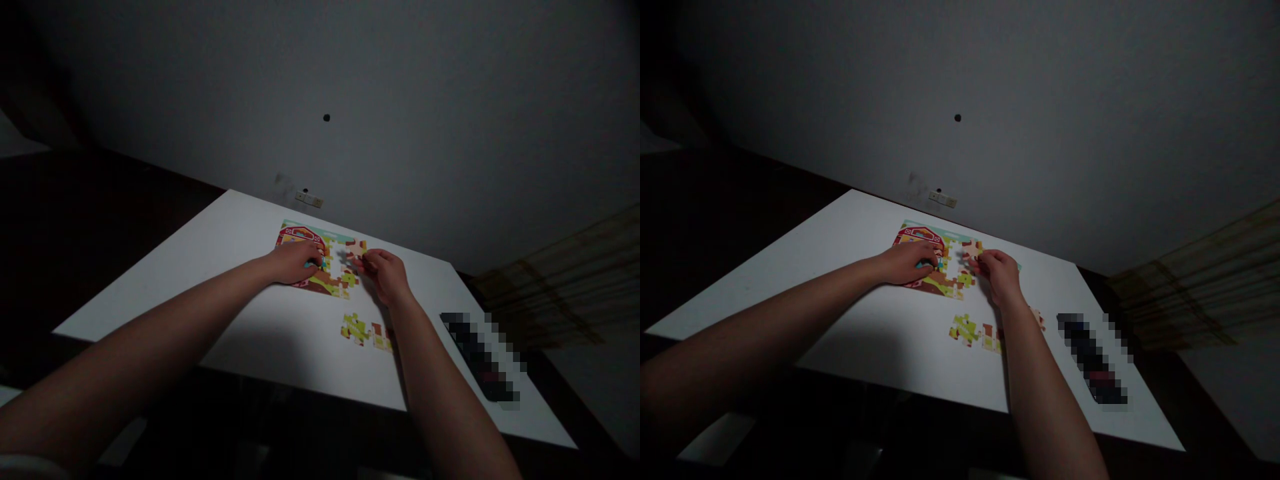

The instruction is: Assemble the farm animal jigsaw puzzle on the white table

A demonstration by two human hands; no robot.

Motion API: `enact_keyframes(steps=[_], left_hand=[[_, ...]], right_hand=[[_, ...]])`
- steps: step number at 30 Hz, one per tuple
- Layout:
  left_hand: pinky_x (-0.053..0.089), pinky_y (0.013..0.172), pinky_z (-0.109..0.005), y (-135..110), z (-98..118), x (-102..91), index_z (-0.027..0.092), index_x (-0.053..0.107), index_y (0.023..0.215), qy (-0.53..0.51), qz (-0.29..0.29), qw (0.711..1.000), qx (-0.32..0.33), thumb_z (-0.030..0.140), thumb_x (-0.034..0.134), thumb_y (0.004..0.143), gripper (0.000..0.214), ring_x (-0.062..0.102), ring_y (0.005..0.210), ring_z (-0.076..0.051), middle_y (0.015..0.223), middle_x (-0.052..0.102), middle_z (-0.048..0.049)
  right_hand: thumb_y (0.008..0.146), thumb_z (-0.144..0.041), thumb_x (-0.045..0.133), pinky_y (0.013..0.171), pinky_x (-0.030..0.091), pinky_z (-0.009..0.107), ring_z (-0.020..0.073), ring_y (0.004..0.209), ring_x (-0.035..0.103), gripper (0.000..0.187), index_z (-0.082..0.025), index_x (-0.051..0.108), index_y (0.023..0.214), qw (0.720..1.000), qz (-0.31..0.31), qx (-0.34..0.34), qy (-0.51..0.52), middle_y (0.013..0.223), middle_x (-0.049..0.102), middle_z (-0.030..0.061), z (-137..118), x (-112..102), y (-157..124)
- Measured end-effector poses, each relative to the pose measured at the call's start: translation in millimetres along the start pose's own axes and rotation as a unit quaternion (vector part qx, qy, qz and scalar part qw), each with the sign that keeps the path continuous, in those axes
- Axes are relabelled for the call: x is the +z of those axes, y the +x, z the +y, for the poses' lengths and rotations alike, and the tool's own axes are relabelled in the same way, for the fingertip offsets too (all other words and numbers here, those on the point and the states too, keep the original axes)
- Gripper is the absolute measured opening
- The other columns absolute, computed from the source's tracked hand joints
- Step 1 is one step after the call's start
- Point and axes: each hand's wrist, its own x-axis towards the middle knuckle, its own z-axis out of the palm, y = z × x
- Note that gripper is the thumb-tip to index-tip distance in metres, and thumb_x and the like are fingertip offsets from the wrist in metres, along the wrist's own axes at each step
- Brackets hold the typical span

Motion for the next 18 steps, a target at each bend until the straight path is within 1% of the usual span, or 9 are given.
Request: enact_keyframes(steps=[4,7,10,12,14,16,18], left_hand=[[0.056,0.107,-0.044,0.2,0.5,-0.3,0.021,0.087,0.109,0.018,-0.005,1.0,-0.002,0.021,0.066,0.098,0.023,0.075,0.124,-0.033,0.13,0.082,-0.0145],[0.056,0.103,-0.042,0.1,1.8,-0.6,0.023,0.087,0.109,0.026,-0.007,1.0,-0.009,0.023,0.067,0.098,0.023,0.076,0.119,-0.032,0.126,0.082,-0.0125],[0.056,0.1,-0.042,-0.3,2.7,-0.7,0.023,0.087,0.108,0.021,-0.004,1.0,-0.008,0.023,0.068,0.097,0.022,0.076,0.115,-0.032,0.123,0.083,-0.0121],[0.056,0.1,-0.042,-0.5,2.7,-0.6,0.022,0.087,0.107,0.019,0.0,1.0,-0.007,0.023,0.068,0.098,0.022,0.076,0.115,-0.032,0.122,0.082,-0.0121],[0.056,0.101,-0.042,-0.7,2.5,-0.4,0.022,0.088,0.107,0.015,0.005,1.0,-0.008,0.024,0.069,0.097,0.021,0.076,0.116,-0.033,0.123,0.082,-0.0125],[0.056,0.101,-0.043,-0.5,2.1,-0.2,0.022,0.088,0.106,0.008,0.006,1.0,-0.009,0.024,0.07,0.096,0.021,0.076,0.116,-0.033,0.123,0.082,-0.0131],[0.056,0.102,-0.044,-0.2,1.7,0.0,0.023,0.088,0.106,0.002,0.005,1.0,-0.009,0.024,0.07,0.096,0.021,0.076,0.117,-0.034,0.124,0.083,-0.0135]], right_hand=[[0.069,-0.042,0.09,0.077,0.072,0.044,0.0323,0.091,0.085,0.026,-0.028,0.069,0.077,1.0,-0.006,0.002,0.004,0.075,0.074,0.0057,1.2,-1.3,1.8],[0.069,-0.045,0.091,0.078,0.07,0.044,0.0316,0.089,0.084,0.028,-0.028,0.07,0.079,1.0,-0.013,-0.008,-0.017,0.076,0.076,0.005,3.1,-1.4,3.1],[0.068,-0.046,0.091,0.073,0.066,0.04,0.0251,0.077,0.08,0.03,-0.027,0.074,0.083,0.999,0.008,-0.021,-0.026,0.08,0.079,0.004,4.6,1.2,2.6],[0.066,-0.045,0.092,0.068,0.063,0.037,0.0207,0.067,0.074,0.032,-0.025,0.079,0.088,0.999,0.015,-0.026,-0.021,0.077,0.079,0.002,4.9,4.1,0.9],[0.066,-0.045,0.093,0.065,0.061,0.037,0.019,0.061,0.069,0.035,-0.024,0.083,0.092,0.999,0.01,-0.028,-0.018,0.074,0.077,0.0008,4.4,6.6,-1.2],[0.064,-0.044,0.095,0.067,0.061,0.038,0.02,0.064,0.071,0.035,-0.024,0.085,0.091,0.999,0.007,-0.032,-0.029,0.078,0.081,0.0031,3.7,7.5,-2.6],[0.061,-0.044,0.097,0.071,0.062,0.039,0.0228,0.074,0.075,0.033,-0.025,0.087,0.087,0.998,0.007,-0.037,-0.052,0.088,0.086,0.0064,3.1,6.7,-3.0]])
